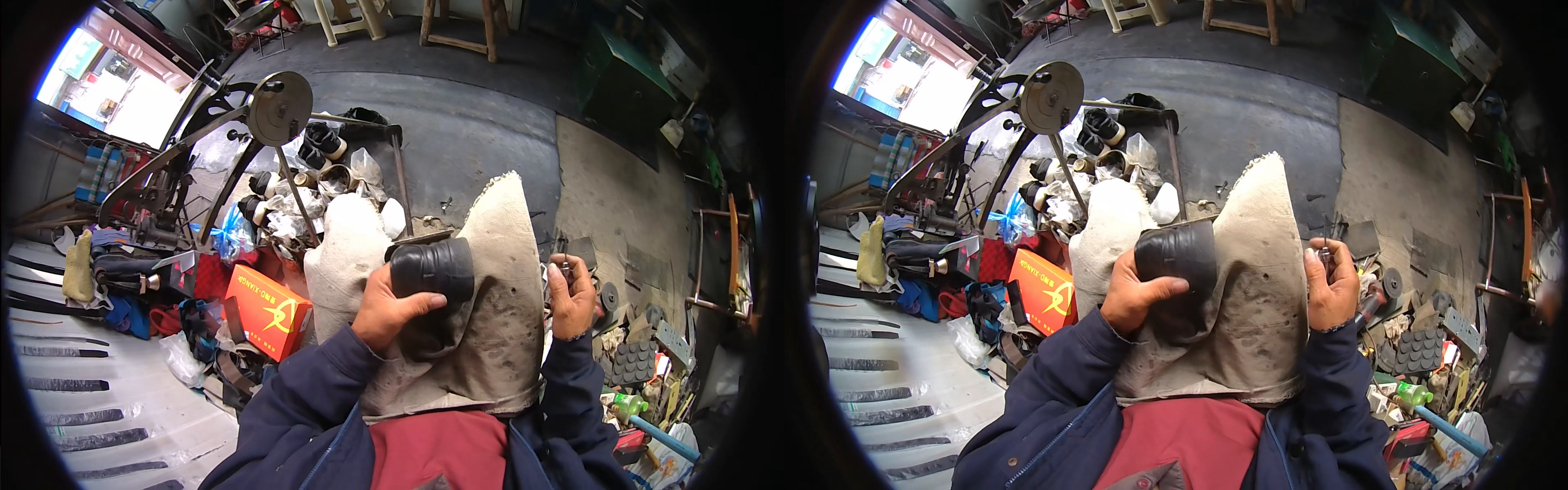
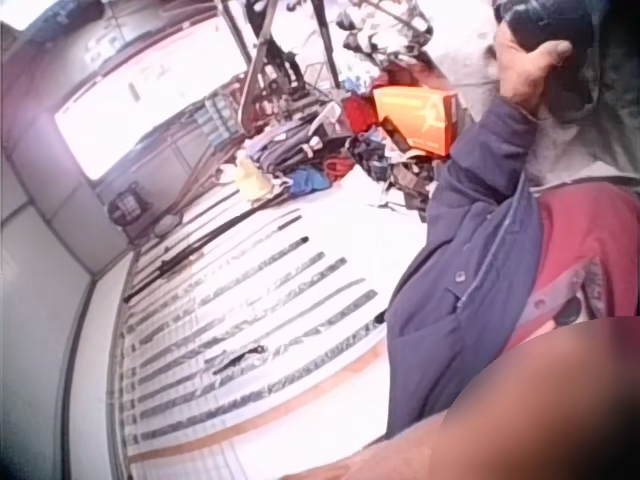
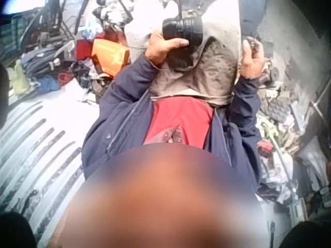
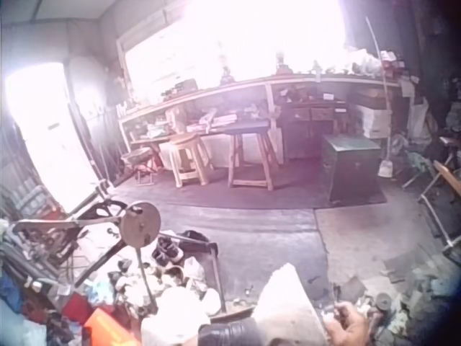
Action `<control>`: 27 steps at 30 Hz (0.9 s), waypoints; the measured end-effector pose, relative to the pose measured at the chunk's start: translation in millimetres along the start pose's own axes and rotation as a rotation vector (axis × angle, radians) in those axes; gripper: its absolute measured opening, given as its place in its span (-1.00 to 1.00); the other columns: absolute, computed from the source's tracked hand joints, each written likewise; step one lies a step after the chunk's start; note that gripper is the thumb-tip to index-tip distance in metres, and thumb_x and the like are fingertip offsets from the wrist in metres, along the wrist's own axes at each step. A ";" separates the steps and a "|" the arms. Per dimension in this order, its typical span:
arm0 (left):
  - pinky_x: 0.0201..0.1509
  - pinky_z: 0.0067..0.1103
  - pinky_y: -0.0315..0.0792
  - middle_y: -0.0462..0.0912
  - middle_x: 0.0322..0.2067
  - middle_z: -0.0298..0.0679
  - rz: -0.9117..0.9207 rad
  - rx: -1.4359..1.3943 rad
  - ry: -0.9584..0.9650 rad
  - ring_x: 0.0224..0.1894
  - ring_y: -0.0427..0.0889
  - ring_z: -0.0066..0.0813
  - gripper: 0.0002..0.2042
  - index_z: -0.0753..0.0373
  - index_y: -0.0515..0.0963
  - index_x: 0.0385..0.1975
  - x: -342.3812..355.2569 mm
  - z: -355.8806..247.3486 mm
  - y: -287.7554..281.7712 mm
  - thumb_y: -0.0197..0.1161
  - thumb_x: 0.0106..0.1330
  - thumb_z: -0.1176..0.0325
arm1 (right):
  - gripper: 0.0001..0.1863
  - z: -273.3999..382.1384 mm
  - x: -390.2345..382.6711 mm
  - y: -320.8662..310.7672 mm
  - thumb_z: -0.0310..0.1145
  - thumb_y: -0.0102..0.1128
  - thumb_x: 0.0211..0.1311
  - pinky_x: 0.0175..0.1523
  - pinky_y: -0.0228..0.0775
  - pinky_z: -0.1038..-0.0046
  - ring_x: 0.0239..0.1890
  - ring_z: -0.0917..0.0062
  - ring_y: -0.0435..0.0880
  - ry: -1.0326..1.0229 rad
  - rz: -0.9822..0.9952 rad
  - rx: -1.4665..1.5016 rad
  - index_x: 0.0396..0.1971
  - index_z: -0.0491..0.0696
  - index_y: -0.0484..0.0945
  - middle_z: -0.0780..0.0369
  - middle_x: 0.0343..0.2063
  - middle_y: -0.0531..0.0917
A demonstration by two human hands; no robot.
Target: The person holds a black shoe and uses a small tool to work on the sole edge, repeatedly inserting and pulling the tool along the seam. The person rotates the shoe to access different sections of the sole while continuing the same action.
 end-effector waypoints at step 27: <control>0.09 -0.56 0.57 0.75 -0.13 -0.26 -0.143 -0.243 0.074 -0.12 0.70 -0.54 -0.73 0.36 0.62 0.00 23.3 -1.5 -2.3 0.40 0.32 0.54 | -0.48 86.1 -59.4 98.2 -0.74 0.09 0.29 -0.31 0.44 0.46 -0.49 0.41 0.59 -0.404 0.450 -0.222 0.26 -0.17 0.56 0.15 -0.47 0.55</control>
Point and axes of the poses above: each hand's wrist, its own x-axis towards the middle knuckle, its own y-axis out of the palm, z = x × y, the point moved 7 cm from there along x, towards the middle knuckle
